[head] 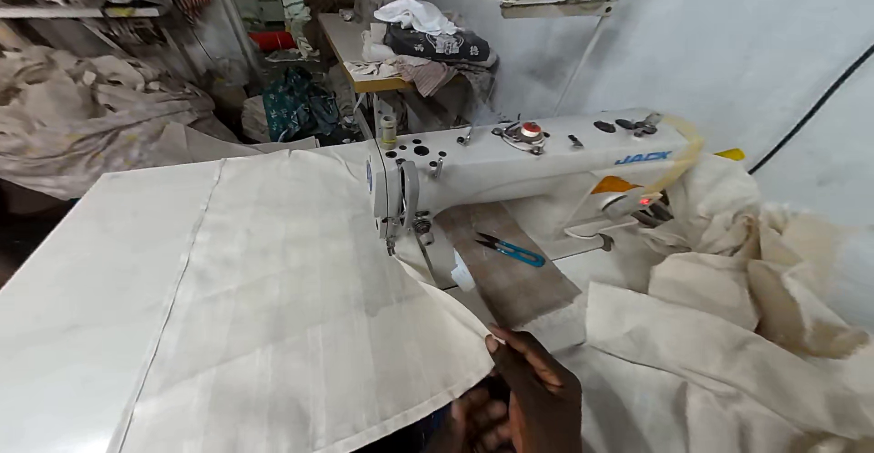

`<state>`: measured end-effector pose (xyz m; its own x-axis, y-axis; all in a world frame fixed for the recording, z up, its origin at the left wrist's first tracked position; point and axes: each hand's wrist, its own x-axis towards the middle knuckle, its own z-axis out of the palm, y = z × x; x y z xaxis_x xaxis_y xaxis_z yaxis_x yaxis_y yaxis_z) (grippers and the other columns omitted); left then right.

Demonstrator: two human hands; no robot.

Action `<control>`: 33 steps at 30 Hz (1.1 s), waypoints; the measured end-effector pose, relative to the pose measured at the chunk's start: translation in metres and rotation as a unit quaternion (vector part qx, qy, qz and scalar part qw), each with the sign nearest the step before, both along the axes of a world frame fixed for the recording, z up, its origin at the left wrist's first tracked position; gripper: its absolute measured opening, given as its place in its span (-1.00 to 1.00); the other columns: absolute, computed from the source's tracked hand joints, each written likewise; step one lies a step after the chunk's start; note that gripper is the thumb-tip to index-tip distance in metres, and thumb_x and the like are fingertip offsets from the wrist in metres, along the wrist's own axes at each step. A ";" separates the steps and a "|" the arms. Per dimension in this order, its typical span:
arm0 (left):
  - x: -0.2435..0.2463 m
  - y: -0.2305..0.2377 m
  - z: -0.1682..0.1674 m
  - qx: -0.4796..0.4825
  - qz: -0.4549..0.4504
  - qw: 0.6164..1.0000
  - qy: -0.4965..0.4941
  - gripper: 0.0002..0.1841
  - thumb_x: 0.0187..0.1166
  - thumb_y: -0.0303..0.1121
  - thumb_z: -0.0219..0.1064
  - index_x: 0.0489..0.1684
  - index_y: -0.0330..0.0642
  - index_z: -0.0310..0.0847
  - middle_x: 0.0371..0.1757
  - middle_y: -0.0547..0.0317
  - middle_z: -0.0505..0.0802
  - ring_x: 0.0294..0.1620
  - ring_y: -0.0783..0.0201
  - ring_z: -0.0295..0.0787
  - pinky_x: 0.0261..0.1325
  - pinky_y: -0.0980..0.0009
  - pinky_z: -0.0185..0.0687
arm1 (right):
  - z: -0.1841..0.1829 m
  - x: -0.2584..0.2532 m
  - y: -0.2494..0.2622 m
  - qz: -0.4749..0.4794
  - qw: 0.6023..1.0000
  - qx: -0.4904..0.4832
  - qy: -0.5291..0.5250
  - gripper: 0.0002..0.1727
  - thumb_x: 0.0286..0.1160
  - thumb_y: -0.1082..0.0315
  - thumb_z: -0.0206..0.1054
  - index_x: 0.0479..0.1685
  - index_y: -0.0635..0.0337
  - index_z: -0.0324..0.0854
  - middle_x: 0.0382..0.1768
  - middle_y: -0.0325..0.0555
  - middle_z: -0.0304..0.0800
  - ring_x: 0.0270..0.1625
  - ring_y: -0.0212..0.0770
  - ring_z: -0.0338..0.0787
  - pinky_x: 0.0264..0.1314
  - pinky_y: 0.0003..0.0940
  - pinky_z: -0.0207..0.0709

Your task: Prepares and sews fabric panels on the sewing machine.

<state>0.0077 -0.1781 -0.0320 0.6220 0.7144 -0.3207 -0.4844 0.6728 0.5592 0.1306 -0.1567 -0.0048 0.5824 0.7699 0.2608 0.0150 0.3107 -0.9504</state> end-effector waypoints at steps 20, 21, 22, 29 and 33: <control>-0.019 0.022 0.049 0.167 0.198 0.935 0.240 -0.80 0.74 -0.57 0.04 -0.16 -0.24 0.62 -0.36 0.45 0.87 -0.23 0.58 0.84 0.08 0.52 0.77 | -0.013 -0.010 -0.009 0.036 0.831 0.134 -0.539 -0.90 0.67 0.42 0.25 -0.04 0.16 0.67 -0.20 -0.09 0.84 -0.01 -0.23 0.79 0.26 -0.60 0.56; -0.021 0.021 0.048 0.169 0.187 0.938 0.239 -0.77 0.75 -0.56 0.02 -0.18 -0.21 0.63 -0.38 0.48 0.86 -0.25 0.60 0.82 0.05 0.55 0.75 | -0.014 -0.012 -0.011 0.038 0.853 0.130 -0.504 -0.90 0.72 0.36 0.24 0.01 0.13 0.61 -0.20 -0.12 0.81 0.01 -0.29 0.77 0.28 -0.64 0.54; -0.021 0.021 0.048 0.167 0.178 0.941 0.233 -0.75 0.76 -0.55 -0.01 -0.19 -0.17 0.62 -0.39 0.50 0.85 -0.27 0.61 0.81 0.03 0.56 0.74 | -0.015 -0.015 -0.012 0.039 0.872 0.127 -0.472 -0.89 0.73 0.32 0.24 0.04 0.11 0.59 -0.19 -0.14 0.78 0.02 -0.34 0.75 0.27 -0.67 0.52; -0.022 0.018 0.033 0.104 0.180 0.957 0.200 -0.74 0.81 -0.52 -0.08 -0.05 -0.26 0.59 -0.28 0.39 0.89 -0.14 0.54 0.85 0.14 0.49 0.76 | -0.030 -0.026 -0.027 0.074 0.890 0.088 -0.441 -0.79 0.69 0.39 0.28 0.11 0.33 0.62 0.07 0.14 0.85 0.36 -0.21 0.77 0.59 -0.51 0.42; -0.029 0.009 0.020 0.095 0.090 0.955 0.265 -0.70 0.87 -0.38 -0.12 0.18 -0.41 0.45 -0.13 0.28 0.84 -0.09 0.53 0.82 0.07 0.48 0.76 | -0.049 -0.020 -0.023 0.077 0.884 0.062 -0.457 -0.85 0.56 0.49 0.30 -0.19 0.30 0.81 -0.14 0.09 0.88 0.15 -0.10 0.81 0.42 -0.48 0.52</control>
<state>-0.0212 -0.1689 -0.0117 0.2703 0.8712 -0.4099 -0.1974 0.4668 0.8620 0.1106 -0.1797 -0.0541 -0.0240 0.7537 0.6568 0.7072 0.4771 -0.5217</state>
